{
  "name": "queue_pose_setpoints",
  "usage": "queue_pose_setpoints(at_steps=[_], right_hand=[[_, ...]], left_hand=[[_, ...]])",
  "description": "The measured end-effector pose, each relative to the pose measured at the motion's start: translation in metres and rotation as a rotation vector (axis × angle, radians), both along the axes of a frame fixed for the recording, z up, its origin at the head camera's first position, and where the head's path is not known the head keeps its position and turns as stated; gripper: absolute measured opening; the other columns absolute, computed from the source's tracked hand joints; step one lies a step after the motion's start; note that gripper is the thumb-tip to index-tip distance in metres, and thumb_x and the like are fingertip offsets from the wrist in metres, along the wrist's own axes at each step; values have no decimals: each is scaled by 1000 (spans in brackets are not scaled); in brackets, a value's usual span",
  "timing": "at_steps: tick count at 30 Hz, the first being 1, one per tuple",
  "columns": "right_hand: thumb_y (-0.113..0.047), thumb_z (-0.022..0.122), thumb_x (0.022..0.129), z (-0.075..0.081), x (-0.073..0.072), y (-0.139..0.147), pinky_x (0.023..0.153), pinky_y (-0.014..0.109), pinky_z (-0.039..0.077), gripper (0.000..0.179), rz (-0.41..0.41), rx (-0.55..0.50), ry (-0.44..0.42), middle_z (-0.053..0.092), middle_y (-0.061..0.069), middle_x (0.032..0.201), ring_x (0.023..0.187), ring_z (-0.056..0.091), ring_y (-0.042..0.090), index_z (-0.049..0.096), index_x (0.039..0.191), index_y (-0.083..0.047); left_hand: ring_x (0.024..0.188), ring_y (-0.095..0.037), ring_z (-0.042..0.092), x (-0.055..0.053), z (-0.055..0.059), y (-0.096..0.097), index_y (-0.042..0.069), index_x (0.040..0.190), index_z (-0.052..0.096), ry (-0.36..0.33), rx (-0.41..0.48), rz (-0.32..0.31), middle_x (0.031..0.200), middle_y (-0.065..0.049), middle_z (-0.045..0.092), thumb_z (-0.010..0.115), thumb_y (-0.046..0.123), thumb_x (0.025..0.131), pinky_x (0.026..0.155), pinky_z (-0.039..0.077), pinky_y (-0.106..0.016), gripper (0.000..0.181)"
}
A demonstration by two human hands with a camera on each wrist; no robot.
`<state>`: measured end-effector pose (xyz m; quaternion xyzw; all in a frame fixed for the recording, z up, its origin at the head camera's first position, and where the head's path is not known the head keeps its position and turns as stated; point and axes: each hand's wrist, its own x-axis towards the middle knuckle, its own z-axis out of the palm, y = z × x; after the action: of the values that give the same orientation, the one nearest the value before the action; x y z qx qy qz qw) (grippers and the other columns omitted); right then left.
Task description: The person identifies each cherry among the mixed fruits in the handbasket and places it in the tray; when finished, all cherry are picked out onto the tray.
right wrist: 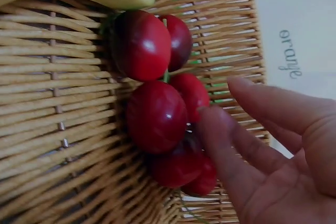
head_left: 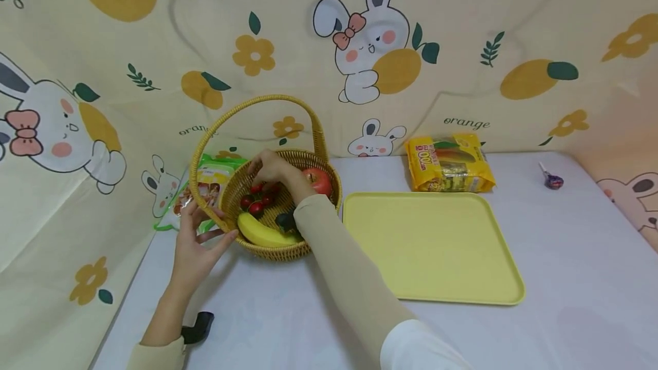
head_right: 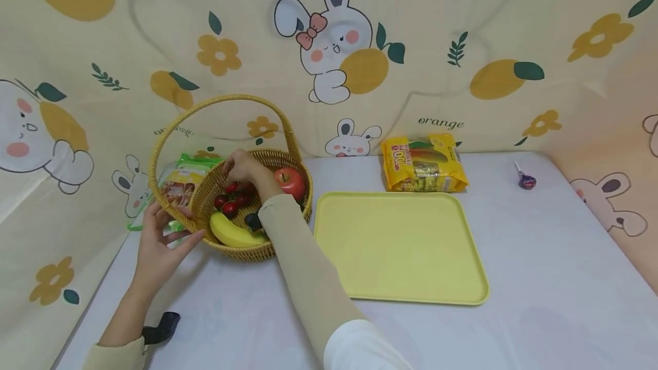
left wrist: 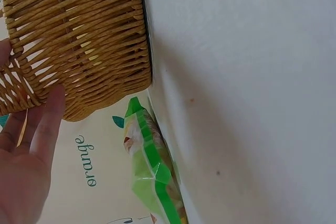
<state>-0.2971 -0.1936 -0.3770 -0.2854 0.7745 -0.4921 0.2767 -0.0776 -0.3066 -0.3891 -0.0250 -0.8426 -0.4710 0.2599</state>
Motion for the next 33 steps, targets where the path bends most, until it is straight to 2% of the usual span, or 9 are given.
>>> queue_pose_setpoints(at_steps=[3,7,13,20,24,27,30,33], right_hand=[[13,70,85,-3,-1,-3,70,40,63,29,-13,10,9,63,19,110,81,67,30,68,113,7],[13,72,83,-7,-3,-6,66,34,62,27,16,52,60,65,18,106,76,67,26,69,110,7],[6,76,83,-9,-6,-7,67,23,54,26,103,166,197,68,11,105,86,64,19,72,109,0],[-1,77,84,-10,-8,-9,70,23,54,26,180,273,287,67,6,107,90,62,17,73,110,-5],[-3,76,86,-6,-6,-10,73,23,54,25,220,338,325,66,3,107,91,62,16,72,111,-8],[-2,77,86,-4,-5,-11,72,24,54,27,227,353,333,65,2,106,90,61,16,71,111,-8],[-2,76,86,0,-2,-11,70,24,53,29,236,347,352,64,4,108,90,59,17,70,114,-8],[-3,74,89,10,2,-9,72,22,53,32,258,309,373,64,5,114,97,60,17,69,120,-9]], left_hand=[[112,-19,55,-4,-9,-6,-1,145,31,-4,8,2,117,-22,57,78,-17,75,80,57,-18,86],[114,-11,54,-6,-18,-13,6,148,31,-9,15,1,118,-18,57,79,-13,76,80,57,-16,88],[115,-10,54,-5,-20,-15,10,149,32,11,8,-12,119,-17,57,79,-10,78,81,56,-15,87],[115,-15,55,-6,-20,-14,9,148,32,10,4,-4,118,-10,58,80,-10,77,80,56,-15,88],[113,-20,56,-7,-18,-12,5,147,32,5,5,7,117,-14,57,80,-14,75,80,57,-16,88],[111,-22,56,-4,-11,-7,0,145,32,-2,8,9,116,-19,57,78,-16,75,80,57,-15,86],[110,-23,56,1,0,1,-4,143,32,0,2,4,115,-23,56,77,-18,75,80,57,-16,82],[109,-22,56,4,5,4,-5,143,32,12,-9,-4,115,-24,56,76,-18,75,80,56,-15,82]])
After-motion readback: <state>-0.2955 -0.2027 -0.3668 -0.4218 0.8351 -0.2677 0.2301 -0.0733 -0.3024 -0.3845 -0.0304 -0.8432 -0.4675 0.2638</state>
